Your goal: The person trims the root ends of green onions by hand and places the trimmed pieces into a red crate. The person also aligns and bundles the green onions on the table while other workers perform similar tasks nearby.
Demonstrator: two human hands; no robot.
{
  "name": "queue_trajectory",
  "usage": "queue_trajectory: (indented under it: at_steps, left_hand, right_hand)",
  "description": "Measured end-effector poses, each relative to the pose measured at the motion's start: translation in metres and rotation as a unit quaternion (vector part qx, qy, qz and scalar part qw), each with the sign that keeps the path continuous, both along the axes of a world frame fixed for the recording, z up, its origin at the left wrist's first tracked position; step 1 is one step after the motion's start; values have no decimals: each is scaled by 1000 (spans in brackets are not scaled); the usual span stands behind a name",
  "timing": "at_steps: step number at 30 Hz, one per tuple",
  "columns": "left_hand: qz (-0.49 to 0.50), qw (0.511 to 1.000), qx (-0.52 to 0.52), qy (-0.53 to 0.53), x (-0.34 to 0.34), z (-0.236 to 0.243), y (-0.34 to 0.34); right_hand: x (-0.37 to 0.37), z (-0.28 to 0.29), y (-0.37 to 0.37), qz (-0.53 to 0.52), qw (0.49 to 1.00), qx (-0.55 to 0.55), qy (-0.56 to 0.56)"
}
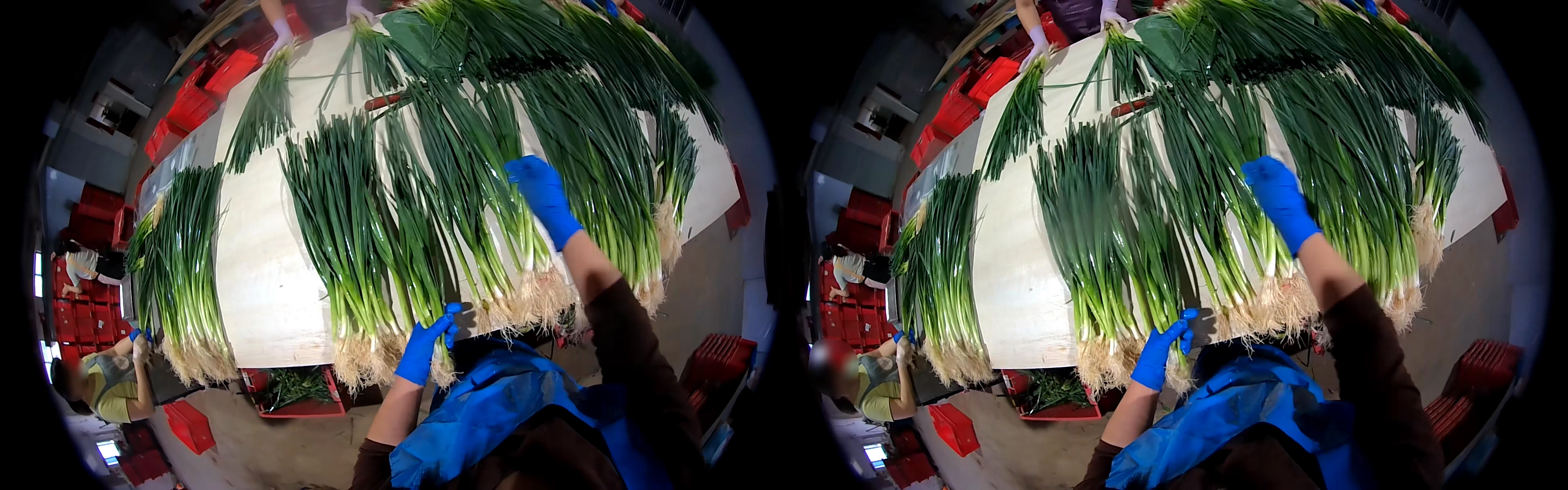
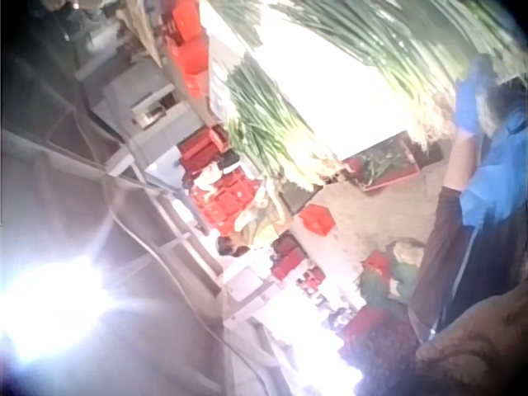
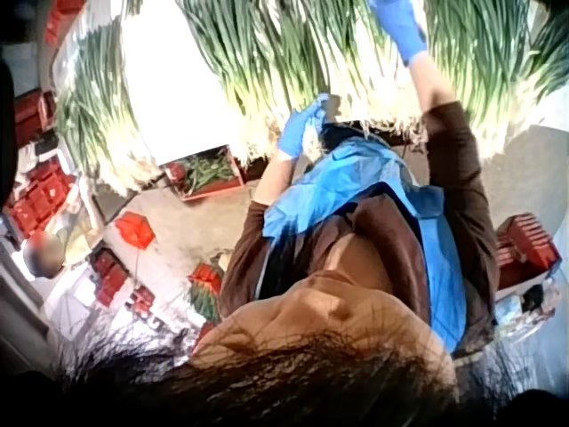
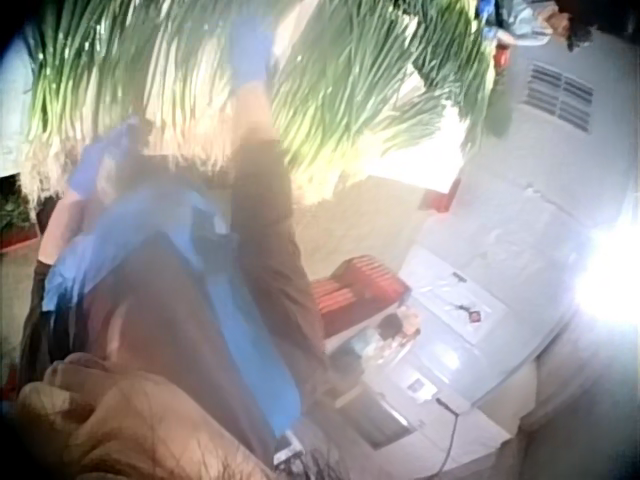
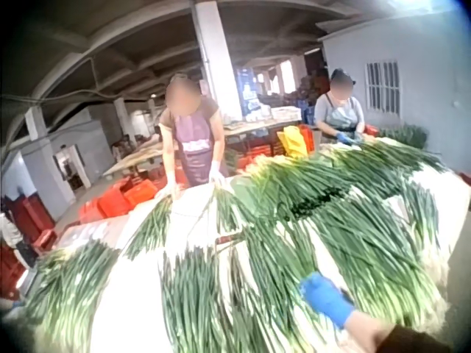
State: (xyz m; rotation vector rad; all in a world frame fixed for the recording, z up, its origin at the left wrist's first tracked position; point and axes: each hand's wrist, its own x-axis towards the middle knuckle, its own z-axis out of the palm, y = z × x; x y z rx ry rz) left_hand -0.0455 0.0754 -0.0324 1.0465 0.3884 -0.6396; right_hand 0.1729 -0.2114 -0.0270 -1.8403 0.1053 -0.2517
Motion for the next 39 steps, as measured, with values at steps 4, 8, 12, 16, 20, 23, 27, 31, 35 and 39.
queue_trajectory:
  at_steps: [4,8,12,16,20,23,27,31,35,39]
  left_hand:
    - [19,999,47,-8,14,-3,-2]
    - [32,999,35,8,19,-4,-7]
    - [21,998,59,28,20,-2,-8]
    - [4,996,94,-3,20,-6,-9]
    - [39,989,141,-10,18,-3,-13]
    - [37,987,158,-18,19,6,-20]
    - [-10,991,130,-24,9,31,-26]
    - [-41,992,108,-48,-16,33,-14]
    - [-85,984,154,-22,-47,41,2]
    - [-146,983,102,38,-78,30,25]
  right_hand:
    - [-63,76,-71,-84,988,93,89]
    - [-156,90,-176,-229,971,47,51]
    - [-251,82,-242,-367,929,39,36]
    - [-331,16,-340,-415,833,-237,279]
    - [-325,23,-308,-375,847,-351,133]
    - [-275,66,-202,-223,972,56,44]
    - [-208,78,-55,141,941,157,263]
    - [-165,23,55,227,802,345,432]
    - [-133,-19,125,281,665,524,452]
    - [-140,-42,163,271,640,574,433]
